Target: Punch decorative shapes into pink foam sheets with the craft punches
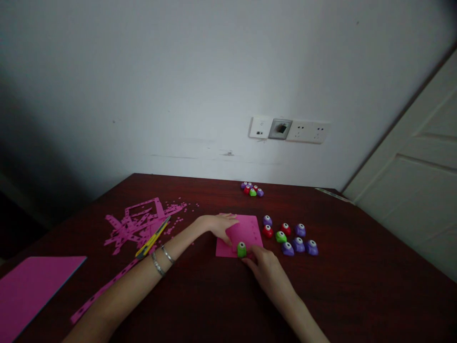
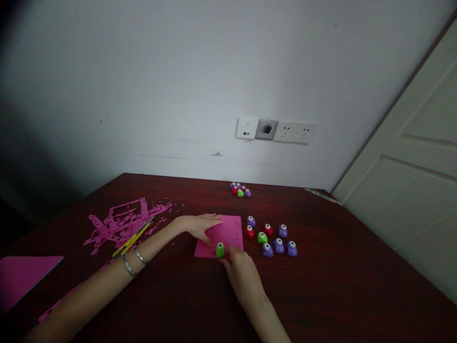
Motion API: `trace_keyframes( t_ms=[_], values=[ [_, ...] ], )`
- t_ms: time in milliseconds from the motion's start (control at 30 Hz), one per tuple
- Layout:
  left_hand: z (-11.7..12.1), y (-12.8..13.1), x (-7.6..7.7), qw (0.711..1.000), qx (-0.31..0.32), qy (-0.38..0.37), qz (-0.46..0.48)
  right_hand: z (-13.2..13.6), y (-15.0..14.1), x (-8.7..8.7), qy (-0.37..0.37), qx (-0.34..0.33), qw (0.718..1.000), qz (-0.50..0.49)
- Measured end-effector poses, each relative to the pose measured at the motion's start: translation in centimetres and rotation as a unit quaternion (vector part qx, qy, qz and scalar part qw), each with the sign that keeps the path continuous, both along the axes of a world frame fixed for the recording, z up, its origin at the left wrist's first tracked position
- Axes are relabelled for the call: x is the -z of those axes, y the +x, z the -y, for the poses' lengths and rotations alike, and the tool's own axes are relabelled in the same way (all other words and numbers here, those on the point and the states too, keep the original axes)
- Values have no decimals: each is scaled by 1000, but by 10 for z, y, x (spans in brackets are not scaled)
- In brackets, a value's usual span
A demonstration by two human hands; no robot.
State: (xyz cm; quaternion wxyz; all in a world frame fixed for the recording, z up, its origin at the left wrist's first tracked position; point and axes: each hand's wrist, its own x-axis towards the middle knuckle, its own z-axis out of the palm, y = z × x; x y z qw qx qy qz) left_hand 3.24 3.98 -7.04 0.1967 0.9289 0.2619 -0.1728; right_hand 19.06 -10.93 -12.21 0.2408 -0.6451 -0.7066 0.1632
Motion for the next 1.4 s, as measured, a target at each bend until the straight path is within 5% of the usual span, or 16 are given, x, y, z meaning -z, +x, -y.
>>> trace_keyframes(
  t_ms=[1067, 1267, 1400],
  values=[
    [5, 2, -7, 1000, -5, 0, 0, 2, -10, -9, -9, -2, 1000, 20],
    [-4, -2, -10, 996, 23, -27, 80, 2, -4, -11, -2, -6, 1000, -26],
    [-11, -8, -22, 981, -36, 15, 188, -2, 3, -20, -7, 21, 995, -101]
  ],
)
